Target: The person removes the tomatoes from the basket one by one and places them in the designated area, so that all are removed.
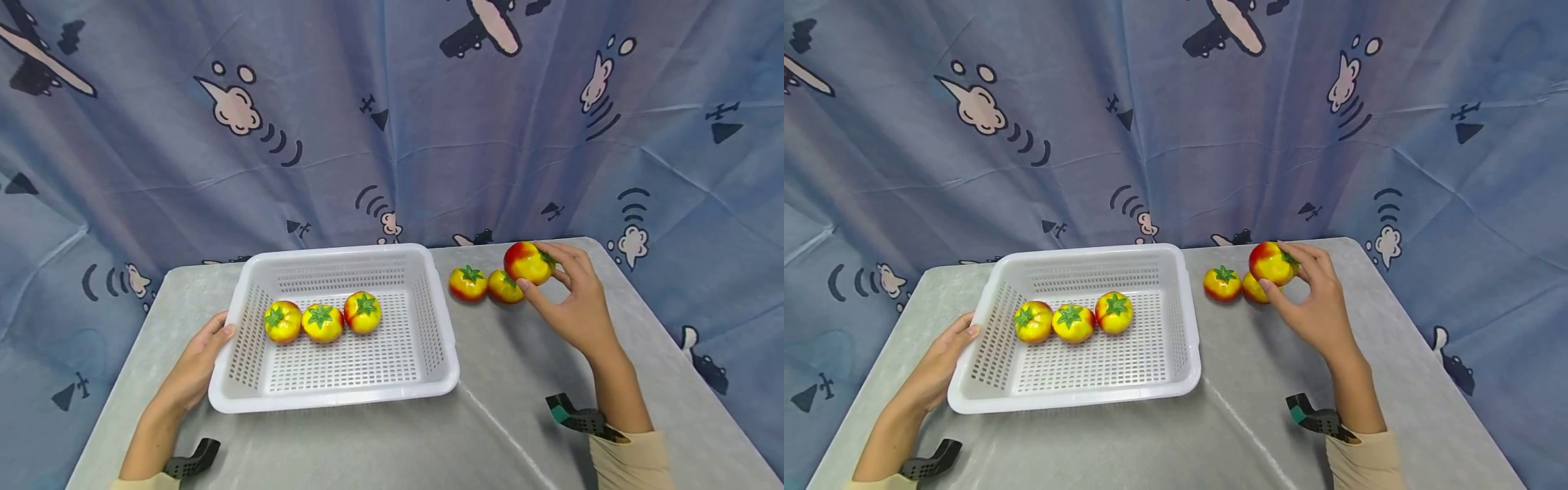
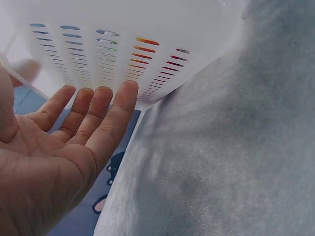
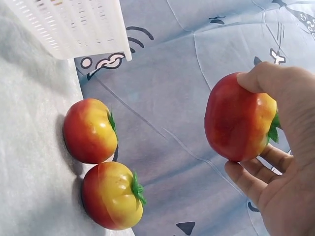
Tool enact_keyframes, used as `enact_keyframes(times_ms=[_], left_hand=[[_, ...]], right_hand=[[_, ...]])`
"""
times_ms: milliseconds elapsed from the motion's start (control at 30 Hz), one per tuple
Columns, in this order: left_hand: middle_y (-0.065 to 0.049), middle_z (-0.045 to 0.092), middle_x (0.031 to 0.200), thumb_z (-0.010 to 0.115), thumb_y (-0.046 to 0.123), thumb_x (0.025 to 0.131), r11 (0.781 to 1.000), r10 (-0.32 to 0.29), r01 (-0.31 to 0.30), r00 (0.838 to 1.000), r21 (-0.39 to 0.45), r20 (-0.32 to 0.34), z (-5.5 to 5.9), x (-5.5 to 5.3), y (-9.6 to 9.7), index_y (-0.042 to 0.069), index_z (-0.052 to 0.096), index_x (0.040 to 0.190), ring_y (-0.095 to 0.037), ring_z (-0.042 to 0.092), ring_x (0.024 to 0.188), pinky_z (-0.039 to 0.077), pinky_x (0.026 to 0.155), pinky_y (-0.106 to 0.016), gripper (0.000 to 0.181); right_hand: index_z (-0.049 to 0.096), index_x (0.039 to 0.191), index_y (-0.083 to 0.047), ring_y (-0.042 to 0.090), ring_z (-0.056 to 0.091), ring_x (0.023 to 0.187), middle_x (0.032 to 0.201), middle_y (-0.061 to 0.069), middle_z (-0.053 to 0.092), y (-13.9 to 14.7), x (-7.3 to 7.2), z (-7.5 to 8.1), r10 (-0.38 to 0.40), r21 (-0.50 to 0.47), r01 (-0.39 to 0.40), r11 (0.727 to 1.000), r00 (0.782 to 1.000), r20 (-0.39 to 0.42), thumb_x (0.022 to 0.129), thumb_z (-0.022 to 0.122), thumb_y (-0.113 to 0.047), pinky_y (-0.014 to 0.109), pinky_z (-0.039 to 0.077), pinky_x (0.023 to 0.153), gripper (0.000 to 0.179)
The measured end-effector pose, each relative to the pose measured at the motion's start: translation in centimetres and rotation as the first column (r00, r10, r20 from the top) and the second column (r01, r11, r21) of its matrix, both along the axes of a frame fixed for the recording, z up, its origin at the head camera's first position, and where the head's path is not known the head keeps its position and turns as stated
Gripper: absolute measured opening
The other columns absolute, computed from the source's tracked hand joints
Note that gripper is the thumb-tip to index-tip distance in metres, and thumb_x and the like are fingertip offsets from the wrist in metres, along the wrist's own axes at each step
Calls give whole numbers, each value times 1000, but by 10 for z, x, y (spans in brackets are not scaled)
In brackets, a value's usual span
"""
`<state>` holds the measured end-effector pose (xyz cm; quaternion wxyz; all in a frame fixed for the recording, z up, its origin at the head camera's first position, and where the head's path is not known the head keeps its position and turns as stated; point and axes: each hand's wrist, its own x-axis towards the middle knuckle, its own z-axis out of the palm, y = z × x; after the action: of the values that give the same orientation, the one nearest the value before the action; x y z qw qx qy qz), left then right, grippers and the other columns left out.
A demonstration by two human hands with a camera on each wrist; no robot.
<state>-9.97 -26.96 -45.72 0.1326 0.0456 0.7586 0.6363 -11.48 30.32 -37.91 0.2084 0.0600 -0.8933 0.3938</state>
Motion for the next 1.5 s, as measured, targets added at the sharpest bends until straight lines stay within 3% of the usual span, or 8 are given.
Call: enact_keyframes(times_ms=[733,867,1033,1100,1167,1267,1333,1500], left_hand=[[-36,43,149,33,42,116,1000,7,-7,1000,-24,-2,5,0,-2,4,20,164,-7,73,107,65,84,-37,63],[-38,41,151,32,42,117,1000,10,-10,1000,-20,5,4,1,-1,3,19,164,-7,73,107,65,84,-37,63],[-39,40,152,33,43,116,1000,13,-12,1000,-14,12,3,0,0,4,20,165,-7,74,107,65,85,-37,63],[-38,41,152,33,43,116,1000,16,-16,1000,-14,10,2,0,0,4,20,165,-7,74,107,65,85,-36,63],[-33,45,150,34,43,116,1000,14,-14,1000,-12,10,2,-1,1,5,21,165,-7,74,108,65,85,-36,63],[-15,56,142,35,42,116,1000,7,-7,1000,-1,7,2,-4,2,5,22,164,-8,74,108,65,85,-37,62],[-1,60,135,36,42,116,1000,0,0,1000,2,5,2,-4,2,5,22,164,-8,74,108,65,85,-37,62],[15,62,126,34,39,117,1000,-3,3,1000,-5,-6,1,-2,-2,3,20,163,-8,74,106,66,82,-36,61]], right_hand=[[57,153,-19,-4,40,129,149,10,52,14,-12,-20,-31,15,31,999,998,56,94,82,-17,7,44,101,64],[56,154,-18,9,43,132,150,13,50,20,-14,-25,-45,43,42,998,996,78,95,81,-18,39,55,111,64],[54,155,-14,30,42,136,151,19,47,26,-14,-26,-54,60,48,997,994,95,95,80,-16,76,48,101,66],[54,155,-14,32,43,136,150,19,47,28,-15,-27,-62,78,55,995,993,99,95,81,-17,71,52,102,66],[54,154,-14,33,45,135,150,20,48,31,-15,-27,-68,93,58,994,993,100,95,81,-18,46,58,106,66],[55,154,-14,35,47,135,149,20,49,37,-16,-29,-81,108,70,992,992,100,94,81,-20,8,46,95,65],[55,153,-12,38,47,135,148,21,49,40,-16,-32,-92,113,80,990,990,105,94,81,-20,2,40,90,65],[53,154,-7,45,46,136,149,26,46,42,-19,-39,-100,117,85,989,987,122,96,79,-21,59,57,104,65]])
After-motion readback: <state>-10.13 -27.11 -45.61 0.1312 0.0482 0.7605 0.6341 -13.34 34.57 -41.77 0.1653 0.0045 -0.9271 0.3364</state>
